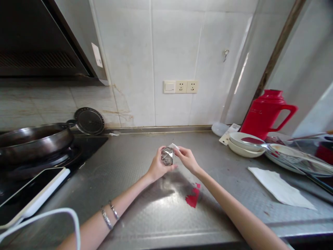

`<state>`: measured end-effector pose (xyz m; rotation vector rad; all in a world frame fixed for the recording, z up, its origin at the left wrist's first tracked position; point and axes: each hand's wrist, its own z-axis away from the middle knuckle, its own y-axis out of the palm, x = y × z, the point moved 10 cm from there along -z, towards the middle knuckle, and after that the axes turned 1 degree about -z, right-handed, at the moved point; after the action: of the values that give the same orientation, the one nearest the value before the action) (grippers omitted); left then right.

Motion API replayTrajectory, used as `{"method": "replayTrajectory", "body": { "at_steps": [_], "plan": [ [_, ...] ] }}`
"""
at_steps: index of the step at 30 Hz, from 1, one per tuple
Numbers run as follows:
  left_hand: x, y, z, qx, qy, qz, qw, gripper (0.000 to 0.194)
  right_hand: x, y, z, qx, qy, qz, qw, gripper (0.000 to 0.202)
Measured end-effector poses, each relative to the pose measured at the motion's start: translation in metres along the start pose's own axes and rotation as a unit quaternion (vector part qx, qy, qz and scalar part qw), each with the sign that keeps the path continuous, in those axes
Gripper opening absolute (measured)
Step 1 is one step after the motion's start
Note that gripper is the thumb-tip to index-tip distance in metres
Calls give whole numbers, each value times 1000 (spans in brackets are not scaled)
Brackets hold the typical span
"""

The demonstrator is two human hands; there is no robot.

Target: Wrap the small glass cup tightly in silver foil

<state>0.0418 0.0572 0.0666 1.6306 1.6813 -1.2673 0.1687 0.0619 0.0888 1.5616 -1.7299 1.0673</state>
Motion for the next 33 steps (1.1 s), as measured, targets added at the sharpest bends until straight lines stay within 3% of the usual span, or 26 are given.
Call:
{"method": "replayTrajectory", "body": {
  "at_steps": [3, 5, 10, 19, 22, 27, 33],
  "plan": [
    [-4, 4, 3, 4, 3, -7, 1000, 80, -1, -14, 2, -78, -20, 46, 996, 46],
    [-5, 7, 5, 6, 2, -18, 1000, 79, 5, -16, 6, -94, -46, 75, 992, 45],
    [-7, 9, 7, -4, 13, -44, 999, 75, 29, 1, 18, -25, -136, 172, 975, 28],
    [-4, 13, 8, 0, 4, -6, 1000, 66, 68, 32, 43, 51, -312, 232, 920, 44],
    [-2, 11, 9, -8, 3, -16, 1000, 68, 65, 31, 40, 47, -304, 231, 923, 46],
    [3, 13, 11, -2, -10, -37, 999, 76, 45, 9, 26, -25, -218, 181, 959, 35],
    [1, 14, 9, 0, 11, -32, 999, 71, 62, 25, 39, 44, -287, 189, 938, 42]
  ]
}}
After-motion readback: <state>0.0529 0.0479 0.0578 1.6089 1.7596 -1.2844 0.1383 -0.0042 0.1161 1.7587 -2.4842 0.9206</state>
